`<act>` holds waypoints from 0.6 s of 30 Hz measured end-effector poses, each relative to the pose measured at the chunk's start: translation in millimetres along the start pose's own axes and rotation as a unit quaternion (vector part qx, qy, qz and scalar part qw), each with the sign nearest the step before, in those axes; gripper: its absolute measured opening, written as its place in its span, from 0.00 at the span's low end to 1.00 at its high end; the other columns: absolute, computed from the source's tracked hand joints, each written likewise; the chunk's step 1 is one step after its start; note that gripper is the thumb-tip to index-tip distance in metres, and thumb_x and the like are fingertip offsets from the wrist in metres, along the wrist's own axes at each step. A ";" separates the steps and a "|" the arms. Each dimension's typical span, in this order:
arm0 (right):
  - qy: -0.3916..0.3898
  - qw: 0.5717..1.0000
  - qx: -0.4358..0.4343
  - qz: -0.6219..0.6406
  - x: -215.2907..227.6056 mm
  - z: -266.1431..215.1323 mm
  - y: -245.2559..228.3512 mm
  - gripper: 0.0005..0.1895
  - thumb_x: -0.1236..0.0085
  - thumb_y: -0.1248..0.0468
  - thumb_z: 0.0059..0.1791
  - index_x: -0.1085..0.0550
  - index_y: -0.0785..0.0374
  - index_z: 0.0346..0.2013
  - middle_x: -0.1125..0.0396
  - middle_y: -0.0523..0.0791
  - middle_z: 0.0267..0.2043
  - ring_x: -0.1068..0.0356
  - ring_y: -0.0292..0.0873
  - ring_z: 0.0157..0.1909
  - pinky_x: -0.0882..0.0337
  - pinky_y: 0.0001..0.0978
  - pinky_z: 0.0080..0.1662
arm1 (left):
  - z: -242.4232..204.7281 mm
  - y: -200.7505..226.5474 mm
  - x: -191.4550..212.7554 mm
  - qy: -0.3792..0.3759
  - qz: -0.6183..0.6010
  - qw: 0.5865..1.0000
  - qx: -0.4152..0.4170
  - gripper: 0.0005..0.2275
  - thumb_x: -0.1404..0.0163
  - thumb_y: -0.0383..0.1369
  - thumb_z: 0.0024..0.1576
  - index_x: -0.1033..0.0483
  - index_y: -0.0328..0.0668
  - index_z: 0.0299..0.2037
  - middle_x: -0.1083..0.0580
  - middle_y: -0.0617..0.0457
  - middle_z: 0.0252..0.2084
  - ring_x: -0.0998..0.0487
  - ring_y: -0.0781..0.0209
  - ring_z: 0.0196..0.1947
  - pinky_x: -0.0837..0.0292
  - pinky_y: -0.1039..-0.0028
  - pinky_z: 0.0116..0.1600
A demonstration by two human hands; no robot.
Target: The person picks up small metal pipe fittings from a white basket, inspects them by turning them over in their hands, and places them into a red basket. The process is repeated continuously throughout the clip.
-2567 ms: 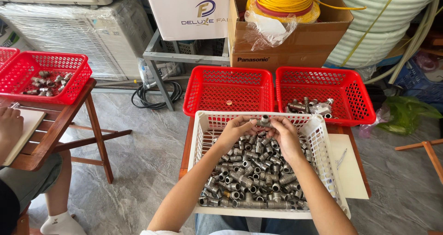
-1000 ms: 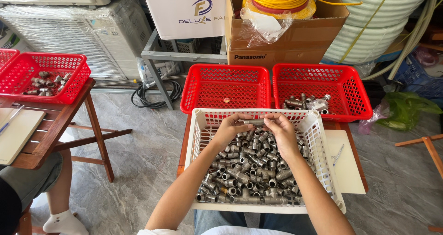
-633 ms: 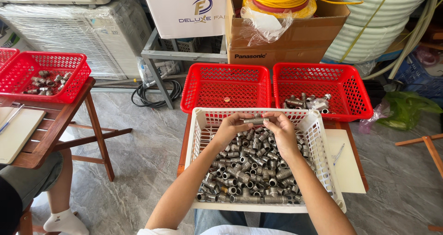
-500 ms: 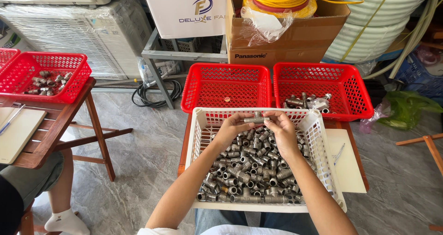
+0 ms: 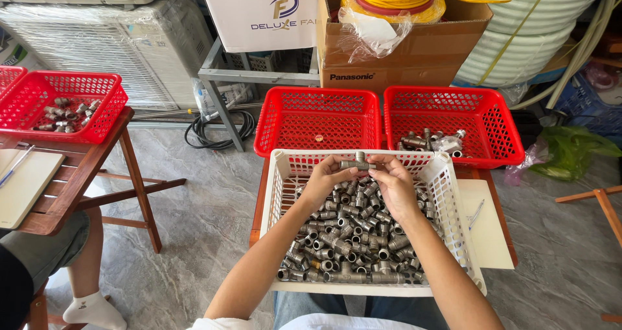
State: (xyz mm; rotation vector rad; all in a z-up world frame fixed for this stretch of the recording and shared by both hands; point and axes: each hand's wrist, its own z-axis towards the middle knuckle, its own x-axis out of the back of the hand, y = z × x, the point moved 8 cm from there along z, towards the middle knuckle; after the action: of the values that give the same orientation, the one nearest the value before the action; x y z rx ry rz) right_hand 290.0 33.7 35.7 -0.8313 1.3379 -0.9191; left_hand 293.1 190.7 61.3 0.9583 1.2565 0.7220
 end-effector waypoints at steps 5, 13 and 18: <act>0.013 0.999 -0.035 0.029 4.1 2.1 9.2 0.20 0.42 0.81 0.54 0.24 0.65 0.60 0.27 0.48 0.56 0.27 0.40 0.57 0.25 0.31 0.63 | -1.7 1.6 -0.2 0.007 0.014 1.000 -0.019 0.15 0.28 0.24 0.58 0.18 0.32 0.52 0.18 0.46 0.41 0.11 0.59 0.40 0.11 0.72 0.50; 0.049 0.985 -0.125 0.107 8.6 -0.7 41.4 0.18 0.48 0.80 0.58 0.28 0.69 0.63 0.34 0.49 0.53 0.23 0.50 0.57 0.19 0.44 0.65 | -5.1 4.0 7.2 0.021 0.148 0.986 -0.067 0.14 0.25 0.27 0.57 0.16 0.39 0.49 0.20 0.52 0.39 0.14 0.65 0.40 0.14 0.71 0.52; 0.031 0.974 -0.172 0.143 0.7 -8.3 60.7 0.16 0.49 0.78 0.60 0.27 0.74 0.62 0.31 0.51 0.50 0.20 0.50 0.55 0.18 0.47 0.63 | -8.9 16.8 2.1 0.026 0.322 0.929 -0.178 0.14 0.24 0.31 0.54 0.13 0.47 0.47 0.21 0.56 0.30 0.14 0.64 0.34 0.16 0.68 0.50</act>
State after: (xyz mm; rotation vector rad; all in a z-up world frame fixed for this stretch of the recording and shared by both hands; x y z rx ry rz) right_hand 285.9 58.9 -20.0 -0.8456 1.6506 -0.4970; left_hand 285.7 201.8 75.0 1.0524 0.7967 1.4433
